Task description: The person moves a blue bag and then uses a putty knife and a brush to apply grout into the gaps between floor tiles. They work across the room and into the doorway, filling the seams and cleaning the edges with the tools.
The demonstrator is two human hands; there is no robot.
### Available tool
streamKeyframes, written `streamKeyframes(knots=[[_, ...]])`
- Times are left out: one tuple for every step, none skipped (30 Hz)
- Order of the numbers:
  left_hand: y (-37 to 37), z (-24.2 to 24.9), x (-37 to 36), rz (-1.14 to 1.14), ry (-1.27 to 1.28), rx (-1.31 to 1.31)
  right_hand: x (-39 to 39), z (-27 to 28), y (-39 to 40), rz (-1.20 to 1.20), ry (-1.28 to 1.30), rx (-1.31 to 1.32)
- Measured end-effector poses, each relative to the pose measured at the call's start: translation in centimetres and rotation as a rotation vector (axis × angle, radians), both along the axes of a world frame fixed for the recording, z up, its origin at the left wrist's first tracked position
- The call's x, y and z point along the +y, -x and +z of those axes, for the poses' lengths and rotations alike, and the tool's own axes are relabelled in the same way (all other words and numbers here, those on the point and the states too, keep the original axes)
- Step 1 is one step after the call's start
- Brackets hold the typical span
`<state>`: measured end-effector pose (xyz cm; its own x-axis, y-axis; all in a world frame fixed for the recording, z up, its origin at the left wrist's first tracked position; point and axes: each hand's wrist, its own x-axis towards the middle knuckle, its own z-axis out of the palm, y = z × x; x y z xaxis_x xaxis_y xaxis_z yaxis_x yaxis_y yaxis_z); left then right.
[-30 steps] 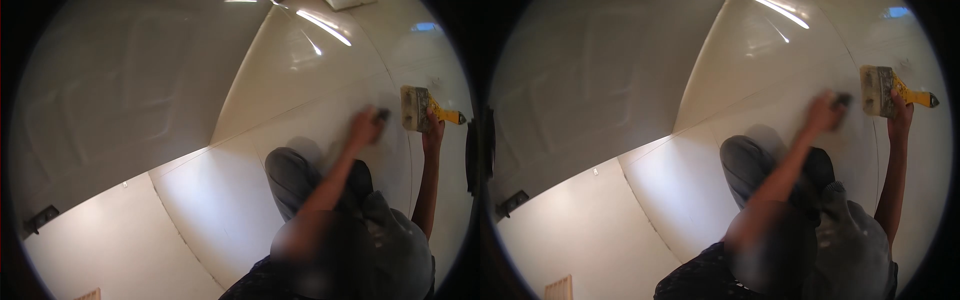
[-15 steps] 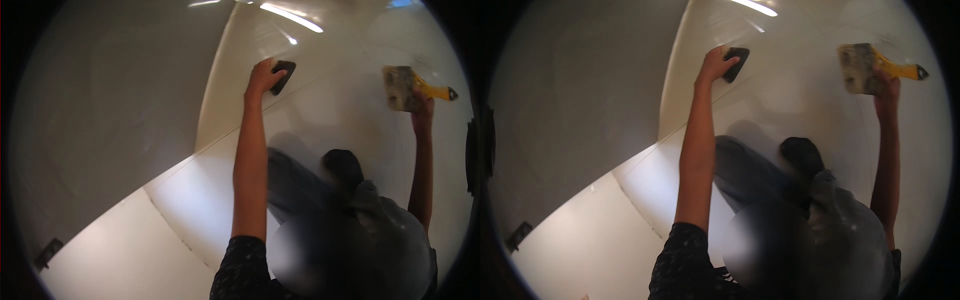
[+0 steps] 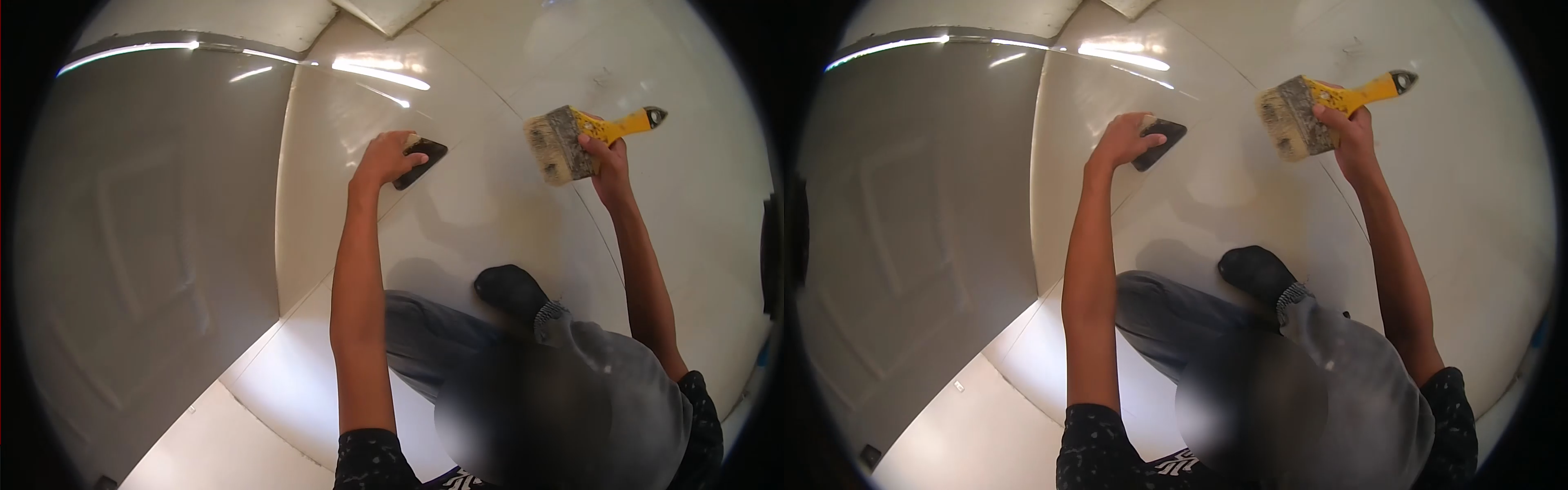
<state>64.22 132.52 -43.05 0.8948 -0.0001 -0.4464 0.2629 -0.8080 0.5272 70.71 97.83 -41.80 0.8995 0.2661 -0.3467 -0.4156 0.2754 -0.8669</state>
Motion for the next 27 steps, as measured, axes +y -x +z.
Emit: streamKeyframes(knots=[[0.2,0.1,-0.3,-0.005,0.006,0.005,-0.2,0.1,-0.2,0.030,0.012,-0.003],[0.5,0.4,-0.3,0.010,-0.005,-0.001,0.0,0.3,-0.3,0.058,0.021,-0.014],[0.4,0.6,-0.2,0.024,-0.019,-0.010,0.2,0.4,-0.3,0.051,0.023,-0.020],[0.2,0.7,0.1,0.017,-0.017,-0.014,0.3,0.3,-0.2,0.032,0.013,-0.008],[0.3,1.0,0.4,0.066,0.001,0.038,0.2,0.2,-0.1,0.019,0.005,0.010],[0.3,1.0,0.6,0.117,0.018,0.089,0.3,0.3,0.0,0.020,0.008,0.011],[0.4,0.7,0.4,-0.078,-0.107,-0.026,0.4,0.2,-0.2,0.017,0.002,0.016],[-0.2,0.5,0.4,-0.086,-0.104,-0.028,0.3,0.2,-0.1,0.012,-0.002,0.022],[-0.8,1.0,0.1,-0.048,-0.056,0.080,0.0,0.1,0.3,0.011,0.002,0.028],[-1.1,1.8,-0.1,0.002,-0.014,0.185,-0.1,-0.2,0.4,-0.003,0.039,0.029],[-1.2,1.3,-0.2,-0.149,-0.094,-0.015,0.2,-0.2,-0.1,-0.020,0.065,0.011],[-0.5,-1.2,-0.2,-0.159,-0.167,-0.223,0.3,-0.2,-0.4,-0.023,0.049,-0.003],[-1.0,-0.4,-0.6,-0.151,-0.158,-0.188,0.1,-0.1,-0.3,-0.003,0.040,0.015],[-1.4,0.3,-0.9,-0.141,-0.148,-0.149,0.0,-0.1,-0.2,0.021,0.033,0.036],[-1.8,0.9,-1.4,-0.133,-0.159,-0.149,-0.1,0.0,-0.1,0.029,0.022,0.035],[-2.3,1.3,-1.9,-0.112,-0.131,-0.108,-0.1,0.2,-0.1,0.044,0.020,0.025],[-3.0,1.6,-2.4,-0.097,-0.104,-0.073,0.0,0.3,-0.1,0.051,0.017,0.009],[-3.7,1.7,-3.2,-0.099,-0.112,-0.077,0.0,0.4,-0.2,0.050,0.008,0.004],[-4.1,1.6,-4.2,-0.123,-0.121,-0.109,0.0,0.4,-0.2,0.054,0.015,0.007],[-4.4,1.6,-4.6,-0.144,-0.129,-0.140,0.0,0.3,-0.2,0.061,0.024,0.011],[-5.0,2.0,-4.7,-0.141,-0.127,-0.139,0.0,0.3,-0.3,0.063,0.026,0.012],[-5.6,2.4,-4.8,-0.167,-0.104,-0.034,0.0,0.4,-0.3,0.067,0.029,0.011],[-5.7,2.9,-4.9,-0.191,-0.081,0.073,0.0,0.3,-0.2,0.072,0.031,0.011],[-5.2,2.4,-4.5,-0.187,-0.081,0.076,0.0,0.2,-0.1,0.076,0.030,0.013],[-4.7,2.0,-3.9,-0.297,-0.143,-0.001,0.1,0.1,-0.2,0.059,0.035,-0.002],[-4.1,1.6,-3.2,-0.407,-0.204,-0.077,0.1,0.0,-0.2,0.041,0.041,-0.016],[-2.3,1.3,-1.9,-0.382,-0.208,-0.100,0.0,-0.2,-0.3,0.039,0.042,-0.014]])
